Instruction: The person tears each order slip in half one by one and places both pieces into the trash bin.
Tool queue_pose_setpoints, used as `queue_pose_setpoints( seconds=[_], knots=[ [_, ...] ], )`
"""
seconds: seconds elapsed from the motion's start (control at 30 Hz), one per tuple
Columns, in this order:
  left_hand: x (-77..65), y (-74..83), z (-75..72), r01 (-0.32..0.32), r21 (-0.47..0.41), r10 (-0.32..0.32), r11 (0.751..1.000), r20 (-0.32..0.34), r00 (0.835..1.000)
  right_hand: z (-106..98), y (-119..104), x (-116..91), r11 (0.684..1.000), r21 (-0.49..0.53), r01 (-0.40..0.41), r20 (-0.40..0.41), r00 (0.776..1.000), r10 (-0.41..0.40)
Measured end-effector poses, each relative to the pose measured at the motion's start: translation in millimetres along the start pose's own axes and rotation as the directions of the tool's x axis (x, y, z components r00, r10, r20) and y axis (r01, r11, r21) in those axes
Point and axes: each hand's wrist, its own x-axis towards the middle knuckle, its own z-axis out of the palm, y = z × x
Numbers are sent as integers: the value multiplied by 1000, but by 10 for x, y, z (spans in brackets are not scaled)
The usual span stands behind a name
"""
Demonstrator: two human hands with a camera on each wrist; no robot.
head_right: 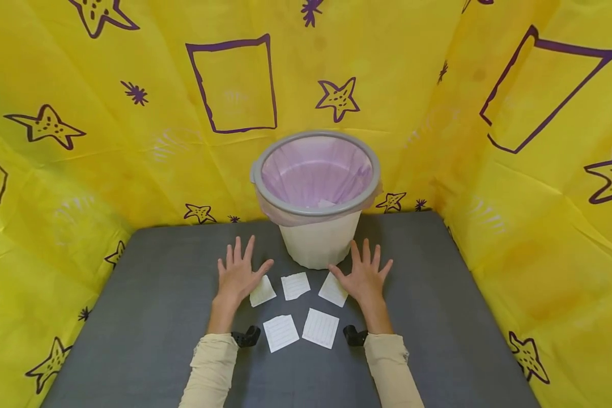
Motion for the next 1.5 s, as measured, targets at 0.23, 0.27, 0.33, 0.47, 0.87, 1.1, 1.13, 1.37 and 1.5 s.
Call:
queue_pose_setpoints(
  seconds=[0.23, 0.27, 0.33, 0.47, 0.87, 1.1, 1.13, 1.37, 1.5],
  knots=[
    [-227, 75, 67, 28, 20, -28, 999, -9, 1000, 102, -186, -207, 1000, 24, 18, -11, 1000, -18],
    [-263, 112, 86, 24, 13, -24, 1000, 2, 1000, 129, -222, -243, 999, 29, 24, 2, 1000, -24],
    [-315, 182, 117, 8, -4, -8, 1000, 10, 1000, 171, -280, -293, 999, 40, 33, 6, 999, -33],
    [-376, 256, 154, -8, -9, 7, 1000, -38, 999, 210, -335, -357, 998, 38, 45, -57, 997, -43],
    [-785, 343, 212, -33, 31, 35, 999, -68, 997, 279, -528, -730, 988, 1, 156, -135, 979, -154],
    [-1025, 326, 134, -28, 32, 30, 999, -73, 997, 264, -718, -933, 976, 12, 217, -122, 969, -214],
    [-1053, 314, 133, -28, 31, 30, 999, -73, 997, 275, -735, -954, 975, 3, 221, -116, 969, -219],
    [-1074, 180, 126, -30, 9, 31, 999, -75, 997, 311, -803, -957, 958, -5, 287, -121, 951, -285],
    [-1120, 95, 79, -40, -19, 39, 999, -48, 998, 307, -837, -979, 924, 25, 382, -55, 923, -381]
  ],
)
